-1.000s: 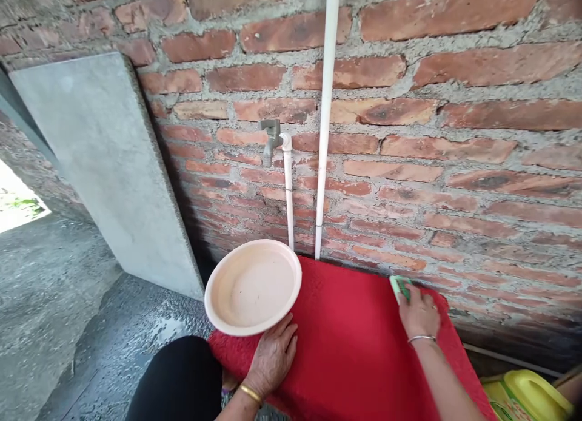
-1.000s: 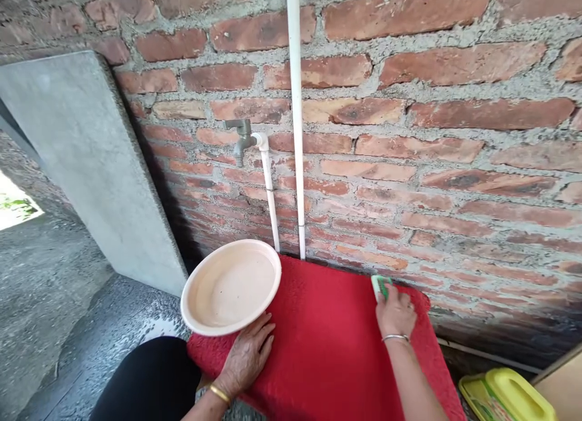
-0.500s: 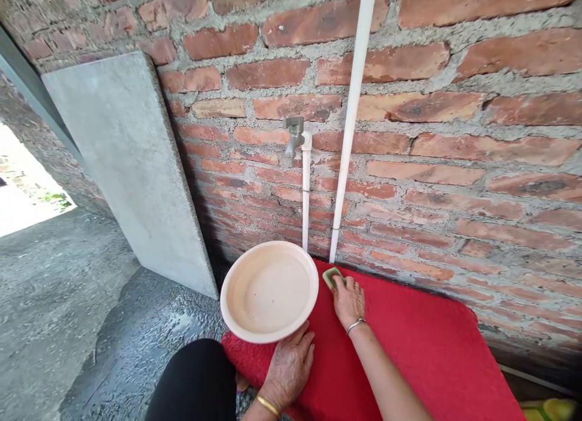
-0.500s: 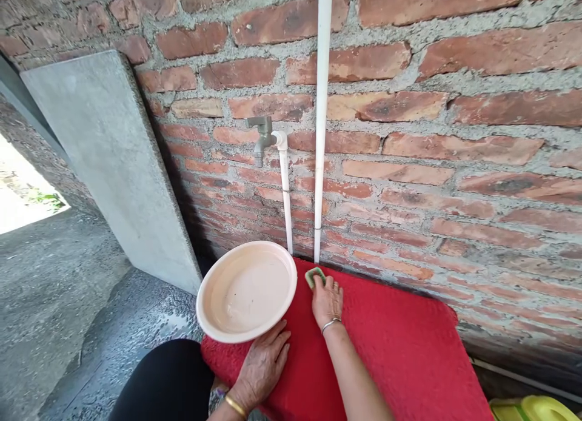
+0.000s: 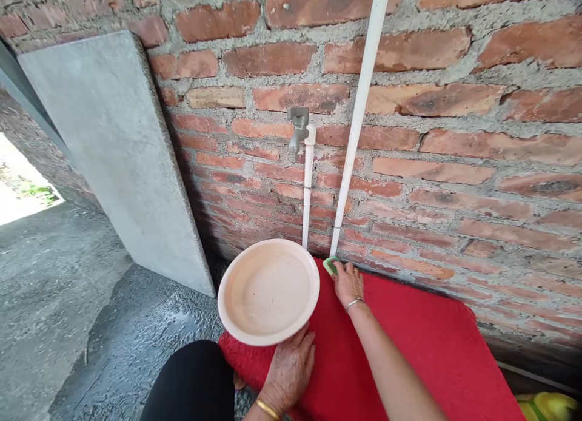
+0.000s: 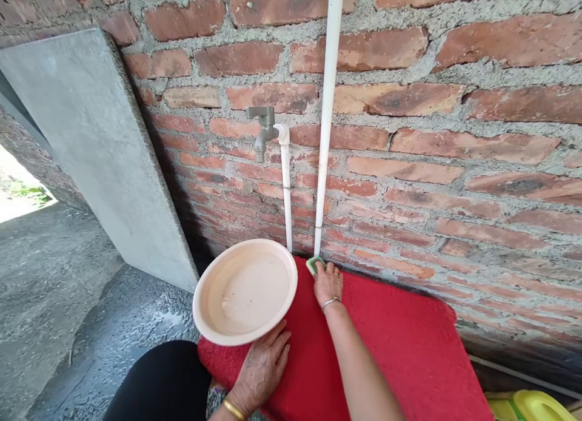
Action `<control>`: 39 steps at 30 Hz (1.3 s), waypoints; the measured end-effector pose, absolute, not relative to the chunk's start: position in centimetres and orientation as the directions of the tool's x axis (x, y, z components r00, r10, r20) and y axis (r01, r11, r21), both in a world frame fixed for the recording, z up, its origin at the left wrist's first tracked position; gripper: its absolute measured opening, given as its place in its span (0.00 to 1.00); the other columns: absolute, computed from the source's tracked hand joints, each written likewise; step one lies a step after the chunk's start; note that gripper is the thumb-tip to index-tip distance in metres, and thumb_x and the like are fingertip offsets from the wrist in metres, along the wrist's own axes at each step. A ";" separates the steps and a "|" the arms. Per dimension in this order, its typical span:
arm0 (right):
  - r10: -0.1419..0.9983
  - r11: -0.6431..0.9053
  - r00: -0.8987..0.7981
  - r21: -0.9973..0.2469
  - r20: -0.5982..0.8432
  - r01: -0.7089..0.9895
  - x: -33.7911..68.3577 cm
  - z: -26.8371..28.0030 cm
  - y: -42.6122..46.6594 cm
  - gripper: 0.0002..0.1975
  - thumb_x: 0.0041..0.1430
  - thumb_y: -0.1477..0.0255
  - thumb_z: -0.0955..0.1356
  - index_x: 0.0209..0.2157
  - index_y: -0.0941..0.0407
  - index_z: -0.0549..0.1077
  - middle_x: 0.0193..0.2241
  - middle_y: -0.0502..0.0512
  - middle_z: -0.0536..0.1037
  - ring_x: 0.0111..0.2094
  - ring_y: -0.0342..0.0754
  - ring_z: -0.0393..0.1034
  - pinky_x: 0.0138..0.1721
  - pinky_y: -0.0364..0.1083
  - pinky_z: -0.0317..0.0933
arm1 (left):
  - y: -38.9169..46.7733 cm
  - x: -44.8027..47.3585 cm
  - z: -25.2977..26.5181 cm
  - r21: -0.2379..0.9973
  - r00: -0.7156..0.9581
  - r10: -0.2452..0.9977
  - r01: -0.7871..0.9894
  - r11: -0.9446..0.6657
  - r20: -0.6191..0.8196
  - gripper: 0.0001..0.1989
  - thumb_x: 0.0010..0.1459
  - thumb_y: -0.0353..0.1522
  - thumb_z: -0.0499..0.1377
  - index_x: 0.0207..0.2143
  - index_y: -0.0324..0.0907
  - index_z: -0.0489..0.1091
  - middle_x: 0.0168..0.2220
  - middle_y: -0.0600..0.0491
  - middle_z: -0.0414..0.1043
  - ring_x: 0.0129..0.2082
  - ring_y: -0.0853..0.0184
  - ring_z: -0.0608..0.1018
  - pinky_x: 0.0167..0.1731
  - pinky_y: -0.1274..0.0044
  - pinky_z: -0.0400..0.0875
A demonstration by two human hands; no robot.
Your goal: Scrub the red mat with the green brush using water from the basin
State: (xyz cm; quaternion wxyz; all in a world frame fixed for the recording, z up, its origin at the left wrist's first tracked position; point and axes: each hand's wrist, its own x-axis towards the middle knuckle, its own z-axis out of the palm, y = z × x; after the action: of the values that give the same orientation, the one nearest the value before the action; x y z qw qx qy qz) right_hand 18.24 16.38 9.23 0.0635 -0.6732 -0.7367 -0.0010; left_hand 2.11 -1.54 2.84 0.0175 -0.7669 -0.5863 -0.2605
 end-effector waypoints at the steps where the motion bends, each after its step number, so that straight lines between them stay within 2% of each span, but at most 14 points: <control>1: 0.995 0.056 -0.049 -0.073 0.090 0.996 20.0 9.3 16.5 0.20 0.67 0.68 0.61 0.58 0.45 0.68 0.48 0.61 0.72 0.48 0.54 0.68 0.45 0.50 0.57 | -1.5 2.1 2.8 0.275 0.179 0.890 0.909 -0.313 0.420 0.17 0.62 0.28 0.51 0.50 0.47 0.73 0.53 0.49 0.76 0.51 0.58 0.79 0.49 0.66 0.78; 6: 0.978 -0.192 0.194 -0.025 0.079 0.981 30.8 10.6 15.6 0.20 0.67 0.68 0.60 0.58 0.50 0.69 0.47 0.65 0.73 0.44 0.56 0.71 0.42 0.52 0.60 | -1.5 2.0 2.7 0.265 0.177 0.884 0.912 -0.313 0.434 0.17 0.62 0.28 0.52 0.50 0.45 0.73 0.56 0.46 0.74 0.53 0.59 0.78 0.51 0.66 0.77; 12: 0.888 -0.447 0.444 -0.005 0.122 0.894 38.7 11.9 12.3 0.22 0.65 0.66 0.59 0.57 0.55 0.70 0.44 0.70 0.75 0.40 0.60 0.73 0.36 0.54 0.62 | -1.4 2.1 2.7 0.268 0.179 0.884 0.910 -0.316 0.433 0.17 0.61 0.27 0.53 0.49 0.46 0.74 0.55 0.47 0.75 0.52 0.59 0.78 0.52 0.66 0.76; 15: 0.908 -0.403 0.403 -0.027 0.118 0.915 36.7 11.9 11.5 0.22 0.65 0.65 0.59 0.56 0.55 0.71 0.42 0.67 0.75 0.38 0.57 0.73 0.37 0.53 0.63 | -1.3 2.1 2.8 0.270 0.180 0.881 0.908 -0.319 0.437 0.16 0.61 0.26 0.53 0.49 0.45 0.74 0.55 0.47 0.75 0.52 0.59 0.78 0.51 0.65 0.76; 19: 0.987 -0.121 0.130 -0.095 0.096 0.988 28.2 11.0 10.9 0.19 0.67 0.65 0.60 0.56 0.51 0.71 0.43 0.61 0.75 0.40 0.50 0.72 0.42 0.47 0.62 | -1.3 2.0 3.0 0.291 0.174 0.881 0.900 -0.323 0.440 0.17 0.60 0.25 0.53 0.48 0.46 0.74 0.54 0.48 0.75 0.53 0.59 0.78 0.53 0.65 0.76; 22: 0.992 0.098 -0.086 -0.133 0.096 0.986 20.8 10.0 9.9 0.17 0.67 0.65 0.62 0.54 0.46 0.72 0.45 0.56 0.74 0.44 0.49 0.71 0.45 0.45 0.60 | -1.4 1.8 3.2 0.302 0.171 0.885 0.898 -0.321 0.433 0.17 0.60 0.25 0.53 0.48 0.46 0.74 0.54 0.49 0.75 0.53 0.60 0.78 0.54 0.66 0.75; 26: 0.967 0.246 -0.234 -0.131 0.097 0.960 15.4 9.1 8.9 0.16 0.67 0.67 0.61 0.53 0.46 0.72 0.47 0.57 0.74 0.47 0.50 0.69 0.47 0.46 0.59 | -1.2 1.5 2.8 0.270 0.200 0.869 0.898 -0.348 0.453 0.17 0.60 0.25 0.52 0.48 0.45 0.74 0.54 0.48 0.75 0.54 0.59 0.77 0.54 0.66 0.75; 28: 0.968 0.244 -0.235 -0.113 0.093 0.963 15.8 9.0 9.0 0.17 0.67 0.68 0.61 0.54 0.46 0.71 0.47 0.58 0.73 0.48 0.51 0.69 0.48 0.47 0.58 | -1.1 1.3 2.3 0.260 0.204 0.859 0.898 -0.355 0.469 0.16 0.61 0.26 0.52 0.48 0.45 0.74 0.54 0.48 0.75 0.54 0.59 0.77 0.53 0.66 0.76; 31: 0.984 0.163 -0.157 -0.073 0.086 0.984 19.6 9.1 9.7 0.19 0.66 0.69 0.62 0.56 0.46 0.70 0.48 0.59 0.73 0.48 0.53 0.68 0.49 0.49 0.58 | -1.0 1.2 1.7 0.281 0.187 0.858 0.893 -0.352 0.479 0.16 0.63 0.28 0.52 0.48 0.46 0.74 0.55 0.49 0.75 0.54 0.59 0.77 0.53 0.66 0.76; 39: 0.966 -0.230 0.228 0.000 0.120 0.973 37.0 10.0 9.4 0.20 0.66 0.69 0.61 0.58 0.52 0.70 0.46 0.64 0.74 0.44 0.56 0.72 0.43 0.51 0.62 | -0.8 1.0 1.1 0.288 0.187 0.860 0.890 -0.353 0.475 0.15 0.63 0.29 0.52 0.48 0.46 0.75 0.55 0.49 0.75 0.54 0.58 0.77 0.53 0.65 0.76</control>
State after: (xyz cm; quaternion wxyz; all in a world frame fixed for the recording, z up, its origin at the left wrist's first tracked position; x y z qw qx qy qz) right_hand 37.03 9.39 9.95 0.0372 -0.7828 -0.6194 -0.0471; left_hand 1.03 -0.75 1.10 0.0261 -0.7701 -0.5680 -0.2892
